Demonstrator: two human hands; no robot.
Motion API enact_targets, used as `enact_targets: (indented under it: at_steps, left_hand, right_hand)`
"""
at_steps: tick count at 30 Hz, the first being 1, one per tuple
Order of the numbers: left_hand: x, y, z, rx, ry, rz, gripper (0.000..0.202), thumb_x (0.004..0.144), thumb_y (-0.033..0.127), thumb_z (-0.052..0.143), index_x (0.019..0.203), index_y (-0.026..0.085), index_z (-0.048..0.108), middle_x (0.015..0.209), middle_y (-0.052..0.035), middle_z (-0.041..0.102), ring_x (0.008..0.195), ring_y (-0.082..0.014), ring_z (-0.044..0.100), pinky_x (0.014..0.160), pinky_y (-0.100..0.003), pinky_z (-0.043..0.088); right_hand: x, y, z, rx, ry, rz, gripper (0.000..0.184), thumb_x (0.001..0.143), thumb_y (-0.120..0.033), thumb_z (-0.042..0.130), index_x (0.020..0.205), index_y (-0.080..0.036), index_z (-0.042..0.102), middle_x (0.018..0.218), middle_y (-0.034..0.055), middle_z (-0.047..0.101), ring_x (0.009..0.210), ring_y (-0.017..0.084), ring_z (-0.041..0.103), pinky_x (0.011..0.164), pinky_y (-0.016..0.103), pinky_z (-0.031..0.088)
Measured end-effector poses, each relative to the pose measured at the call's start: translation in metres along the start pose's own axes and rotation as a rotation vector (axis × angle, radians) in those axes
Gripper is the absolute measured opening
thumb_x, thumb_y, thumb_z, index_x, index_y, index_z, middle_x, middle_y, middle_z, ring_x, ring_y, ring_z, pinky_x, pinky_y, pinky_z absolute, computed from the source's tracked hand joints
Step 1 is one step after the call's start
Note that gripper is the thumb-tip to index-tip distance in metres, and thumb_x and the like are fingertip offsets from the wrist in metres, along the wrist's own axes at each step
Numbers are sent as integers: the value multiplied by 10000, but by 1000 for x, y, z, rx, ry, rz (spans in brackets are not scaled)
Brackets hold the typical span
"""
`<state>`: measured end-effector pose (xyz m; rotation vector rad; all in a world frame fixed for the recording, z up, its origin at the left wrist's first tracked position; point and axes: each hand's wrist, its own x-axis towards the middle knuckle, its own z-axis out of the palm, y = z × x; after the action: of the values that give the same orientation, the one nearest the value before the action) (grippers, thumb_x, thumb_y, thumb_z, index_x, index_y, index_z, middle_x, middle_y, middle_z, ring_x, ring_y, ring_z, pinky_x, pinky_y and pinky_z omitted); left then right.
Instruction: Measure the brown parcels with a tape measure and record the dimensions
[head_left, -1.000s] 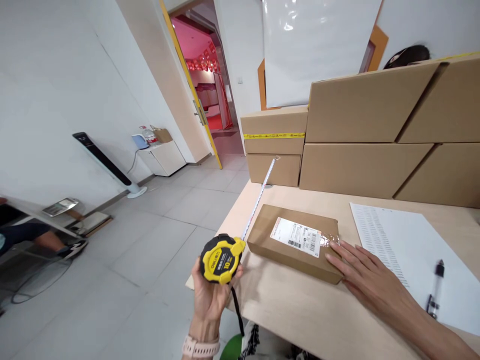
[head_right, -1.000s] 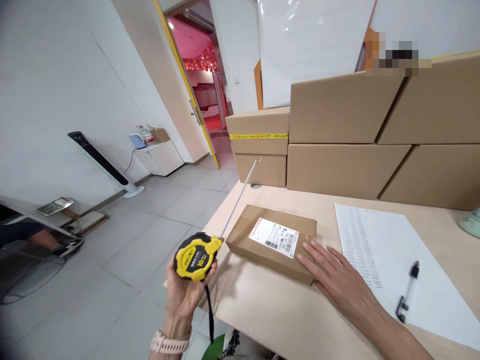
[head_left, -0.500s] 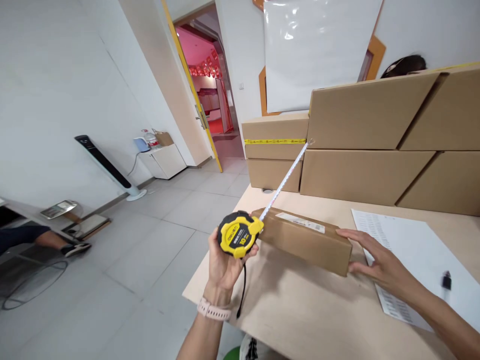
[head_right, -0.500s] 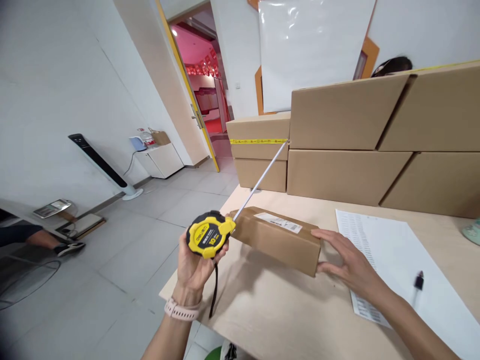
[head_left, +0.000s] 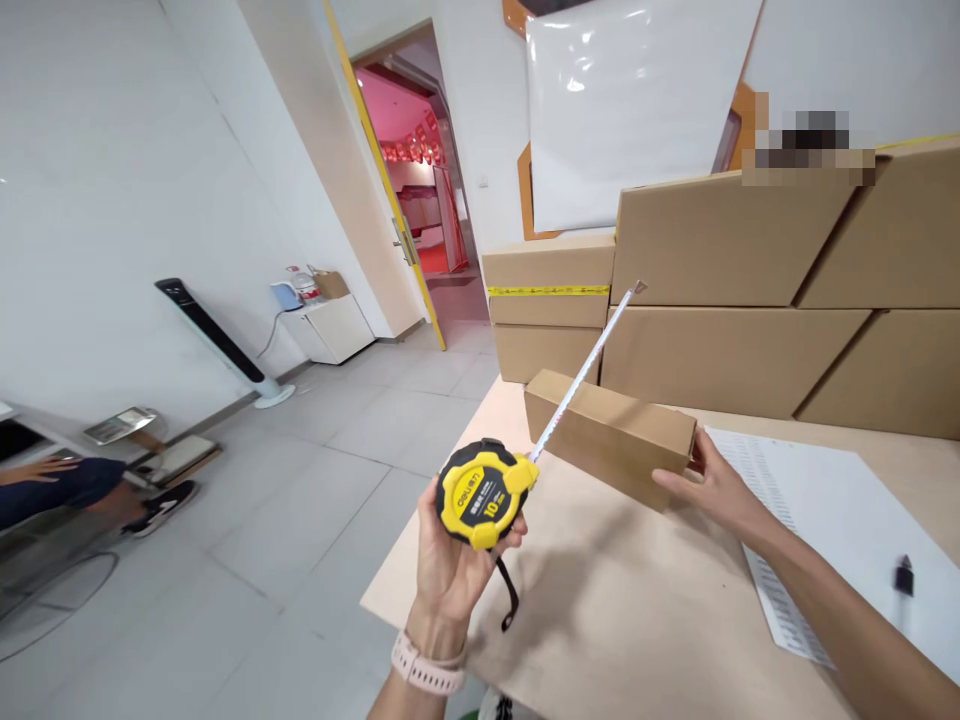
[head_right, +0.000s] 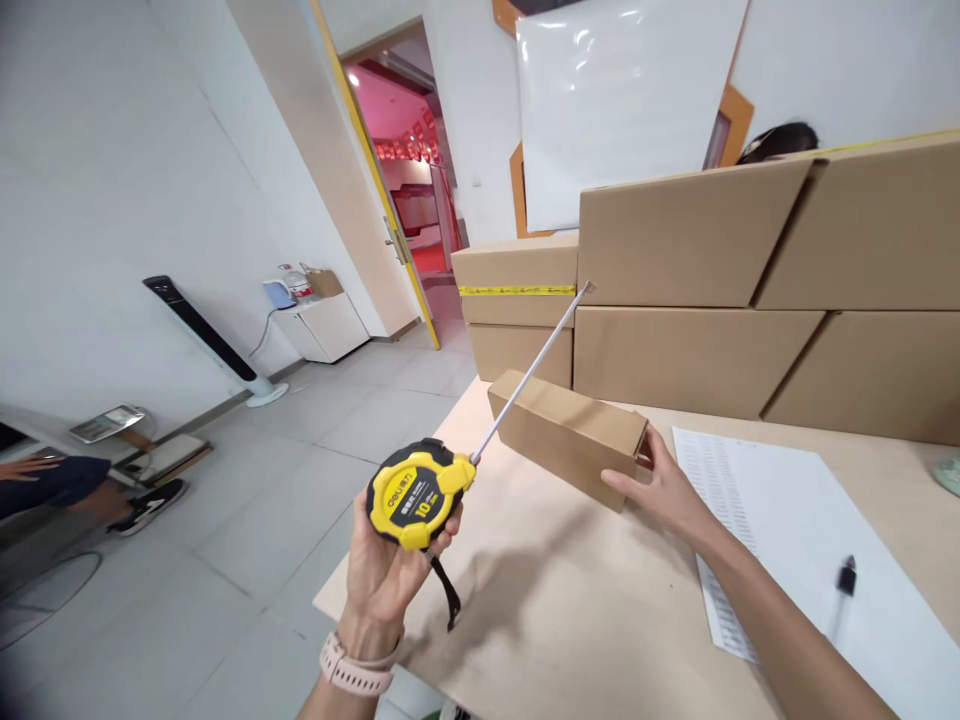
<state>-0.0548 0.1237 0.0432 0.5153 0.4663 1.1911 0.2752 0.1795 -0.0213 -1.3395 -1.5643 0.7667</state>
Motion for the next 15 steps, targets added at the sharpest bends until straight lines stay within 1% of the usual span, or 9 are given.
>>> enact_targets:
  at_steps: [2,3,4,5,8,9,10,12,15]
  left_hand:
    - [-12,1,-6,-8,-8,20,510,793,542,623,1068,121,707,1039,-154,729,679,-230,695,575,-301,585]
    - [-17,1,-9,-10,-1,23,504,802,538,615,1070,121,709,1055,-159,724,679,-229,693,573,-301,582]
    - [-23,2,-13,-11,17,21,500,814,535,601,1076,123,708,1062,-164,721,687,-232,693,582,-307,582]
    - [-29,2,-16,-14,36,20,498,825,536,584,1075,123,708,1049,-167,722,698,-238,693,597,-317,583]
    - [-48,-1,-28,-50,82,20,516,853,554,528,1053,115,711,991,-181,727,740,-268,695,635,-356,581]
    - [-54,-4,-32,-69,89,14,528,860,562,514,1051,111,712,989,-185,725,748,-273,694,642,-364,578]
    - [-61,-8,-36,-84,92,-2,539,864,568,508,1056,106,711,996,-189,723,758,-276,694,650,-364,573]
    - [-74,-17,-44,-104,92,-51,536,868,567,516,1083,115,708,1033,-186,717,799,-279,695,676,-362,564]
    - [-93,-34,-54,-108,79,-139,531,843,588,551,1122,161,701,1068,-173,710,896,-314,687,724,-403,562]
  right_hand:
    - [-5,-8,3,-122,48,18,721,774,-501,697,1373,-261,375,1363,150,548,1181,328,586,921,477,532]
    - [-9,-10,4,-195,62,-18,709,771,-476,705,1361,-255,381,1345,150,561,1174,335,590,903,479,540]
    - [-13,-12,4,-274,65,-99,696,773,-433,709,1359,-251,380,1343,148,562,1191,341,577,911,489,534]
    - [-19,-11,4,-353,56,-216,675,787,-372,698,1366,-253,373,1358,143,553,1228,342,548,940,503,514]
    - [-39,-2,5,-544,-9,-637,623,839,-129,560,1406,-279,351,1407,102,526,1354,297,424,1025,505,454]
    - [-47,3,6,-593,-21,-734,645,840,-68,505,1424,-288,340,1411,88,529,1376,278,396,1031,495,453]
    - [-54,8,6,-641,-26,-795,675,838,-30,464,1445,-292,326,1412,77,534,1387,263,380,1026,483,461]
    - [-70,18,8,-742,-34,-827,704,845,-15,424,1483,-287,300,1417,61,540,1389,249,378,1014,461,475]
    - [-91,21,6,-837,-78,-770,659,883,-62,397,1499,-277,309,1424,51,537,1370,246,409,1002,433,483]
